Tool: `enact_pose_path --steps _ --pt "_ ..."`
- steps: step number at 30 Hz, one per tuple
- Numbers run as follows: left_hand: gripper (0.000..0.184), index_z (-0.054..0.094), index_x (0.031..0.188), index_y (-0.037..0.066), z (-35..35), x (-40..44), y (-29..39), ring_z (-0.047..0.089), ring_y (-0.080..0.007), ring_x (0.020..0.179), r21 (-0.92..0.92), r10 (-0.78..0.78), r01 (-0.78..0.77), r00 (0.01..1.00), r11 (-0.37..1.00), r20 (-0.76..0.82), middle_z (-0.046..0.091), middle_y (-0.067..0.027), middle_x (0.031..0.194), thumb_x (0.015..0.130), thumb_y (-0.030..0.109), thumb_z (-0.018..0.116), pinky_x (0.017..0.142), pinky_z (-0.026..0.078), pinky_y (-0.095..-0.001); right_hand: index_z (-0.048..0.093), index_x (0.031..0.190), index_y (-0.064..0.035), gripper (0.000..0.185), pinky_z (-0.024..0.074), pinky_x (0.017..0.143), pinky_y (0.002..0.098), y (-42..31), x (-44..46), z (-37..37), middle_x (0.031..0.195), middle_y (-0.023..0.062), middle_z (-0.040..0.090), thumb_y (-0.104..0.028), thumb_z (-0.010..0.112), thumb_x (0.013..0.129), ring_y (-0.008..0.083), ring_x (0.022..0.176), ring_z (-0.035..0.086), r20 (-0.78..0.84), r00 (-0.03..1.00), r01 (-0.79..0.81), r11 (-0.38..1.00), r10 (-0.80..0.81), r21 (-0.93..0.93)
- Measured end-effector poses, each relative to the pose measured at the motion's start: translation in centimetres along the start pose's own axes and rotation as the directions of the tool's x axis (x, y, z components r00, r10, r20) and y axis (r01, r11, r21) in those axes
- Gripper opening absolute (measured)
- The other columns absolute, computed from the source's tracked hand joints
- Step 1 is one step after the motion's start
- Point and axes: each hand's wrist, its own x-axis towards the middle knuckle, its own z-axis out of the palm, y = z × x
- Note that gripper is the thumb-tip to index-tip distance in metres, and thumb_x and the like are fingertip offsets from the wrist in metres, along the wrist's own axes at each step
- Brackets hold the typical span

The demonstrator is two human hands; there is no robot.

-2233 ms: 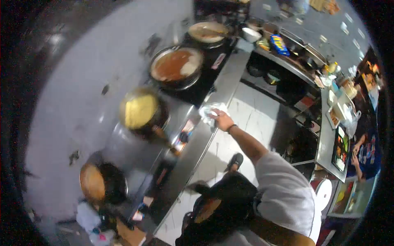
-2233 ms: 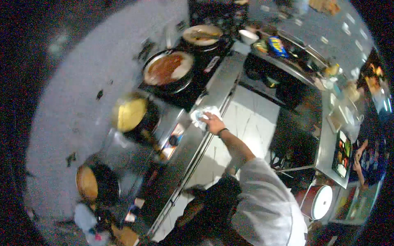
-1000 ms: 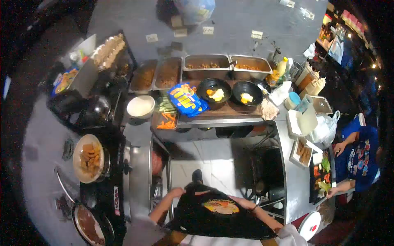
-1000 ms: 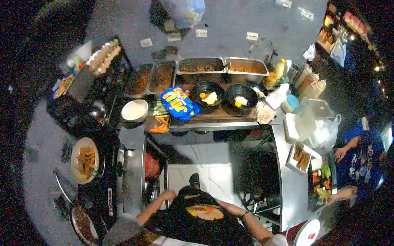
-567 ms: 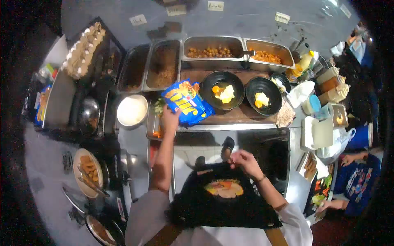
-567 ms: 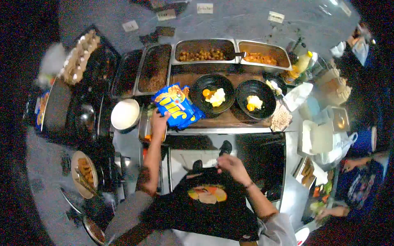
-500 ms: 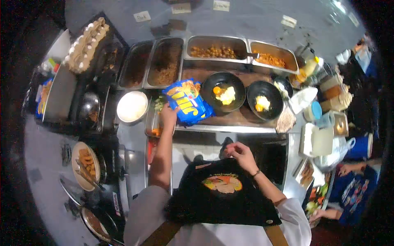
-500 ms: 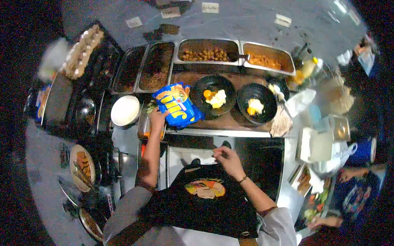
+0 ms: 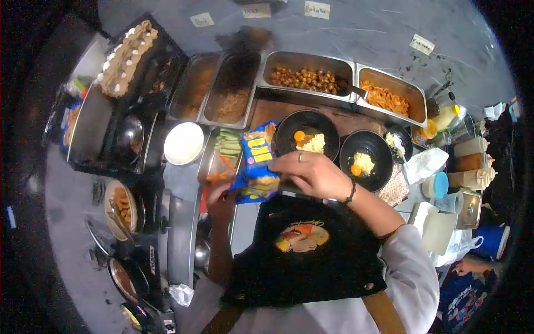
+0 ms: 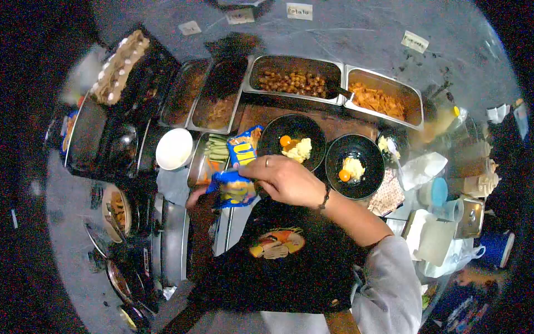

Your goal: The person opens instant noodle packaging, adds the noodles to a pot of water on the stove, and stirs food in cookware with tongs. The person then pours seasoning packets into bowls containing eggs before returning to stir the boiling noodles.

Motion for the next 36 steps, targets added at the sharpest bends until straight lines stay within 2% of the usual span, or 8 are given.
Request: enact_pose_path --steps 6,9,14,17,22,24,27,36 --pt "0.015 0.063 0.077 0.004 0.3 3.9 5.1 0.061 -0.0226 0.076 0.189 0.339 -0.376 0.919 0.907 0.202 0.064 -0.01 0.08 0.065 -0.006 0.064 0.069 0.049 -0.0326 0.059 0.096 -0.003 0.025 0.0473 0.075 0.0379 -0.7 0.4 -0.7 0.091 0.0133 0.059 0.003 0.052 0.073 0.0315 0.085 0.058 0.092 0.988 -0.129 0.992 0.128 0.009" --pt "0.01 0.062 0.076 0.005 0.8 6.8 2.3 0.059 -0.018 0.064 -0.142 0.555 -0.537 0.816 0.831 0.164 0.062 -0.0069 0.069 0.069 -0.001 0.065 0.059 0.046 -0.0303 0.058 0.096 -0.0035 0.023 0.0486 0.075 0.038 -1.3 0.1 -1.0 0.096 0.0153 0.059 -0.001 0.054 0.073 0.032 0.087 0.059 0.117 0.981 -0.159 0.987 0.156 0.013" --pt "0.02 0.068 0.079 0.007 2.5 9.0 3.8 0.062 -0.0196 0.078 -0.186 0.379 -0.332 0.843 0.925 0.382 0.065 -0.0071 0.078 0.065 -0.007 0.067 0.074 0.048 -0.0304 0.059 0.095 -0.0035 0.024 0.0496 0.07 0.0416 -2.0 0.7 1.7 0.083 0.0197 0.061 -0.005 0.059 0.071 0.0354 0.078 0.061 0.232 0.836 -0.491 0.867 0.497 -0.089" --pt "0.019 0.065 0.075 0.006 3.9 10.7 4.6 0.063 -0.0189 0.077 -0.261 0.37 -0.269 0.767 0.927 0.524 0.066 -0.0073 0.079 0.063 -0.008 0.066 0.074 0.049 -0.0304 0.057 0.096 -0.0035 0.026 0.0483 0.07 0.0423 -0.4 -0.1 5.3 0.081 0.0208 0.06 -0.007 0.061 0.071 0.0396 0.078 0.058 -0.06 0.915 -0.402 0.903 0.398 -0.154" --pt "0.019 0.066 0.079 0.004 5.3 12.2 4.3 0.061 -0.021 0.073 -0.386 0.434 -0.226 0.649 0.895 0.625 0.064 -0.009 0.077 0.066 -0.009 0.066 0.068 0.048 -0.03 0.057 0.089 -0.0041 0.018 0.0491 0.066 0.043 2.6 -4.4 9.5 0.075 0.0201 0.061 -0.015 0.059 0.074 0.0367 0.074 0.06 -0.019 0.856 -0.513 0.845 0.516 -0.153" --pt "0.017 0.065 0.075 0.004 6.4 11.6 5.1 0.06 -0.0208 0.068 -0.4 0.524 -0.339 0.577 0.851 0.626 0.064 -0.0082 0.073 0.065 -0.009 0.066 0.065 0.048 -0.0298 0.059 0.081 -0.0074 0.01 0.0492 0.056 0.0404 3.4 -6.4 11.9 0.071 0.0166 0.061 -0.015 0.058 0.074 0.0324 0.064 0.06 0.037 0.674 -0.731 0.673 0.738 -0.113" --pt "0.017 0.064 0.073 0.003 7.5 9.9 6.0 0.059 -0.0201 0.065 -0.488 0.546 -0.261 0.526 0.833 0.652 0.063 -0.0079 0.071 0.063 -0.01 0.066 0.062 0.046 -0.0294 0.055 0.099 -0.0136 0.024 0.0482 0.059 0.0377 1.1 -6.9 11.7 0.085 0.0109 0.061 -0.023 0.059 0.078 0.0295 0.075 0.06 -0.321 0.875 -0.394 0.919 0.363 -0.034" --pt "0.012 0.06 0.077 -0.001 9.5 5.7 5.4 0.054 -0.0224 0.069 -0.457 0.493 -0.227 0.599 0.86 0.631 0.059 -0.0109 0.074 0.067 -0.009 0.062 0.067 0.044 -0.0311 0.052 0.073 -0.0203 0.003 0.0358 0.043 0.0399 -3.0 -9.0 10.5 0.054 0.0046 0.05 -0.021 0.054 0.072 0.0282 0.048 0.051 -0.602 0.775 -0.542 0.694 0.195 -0.473"
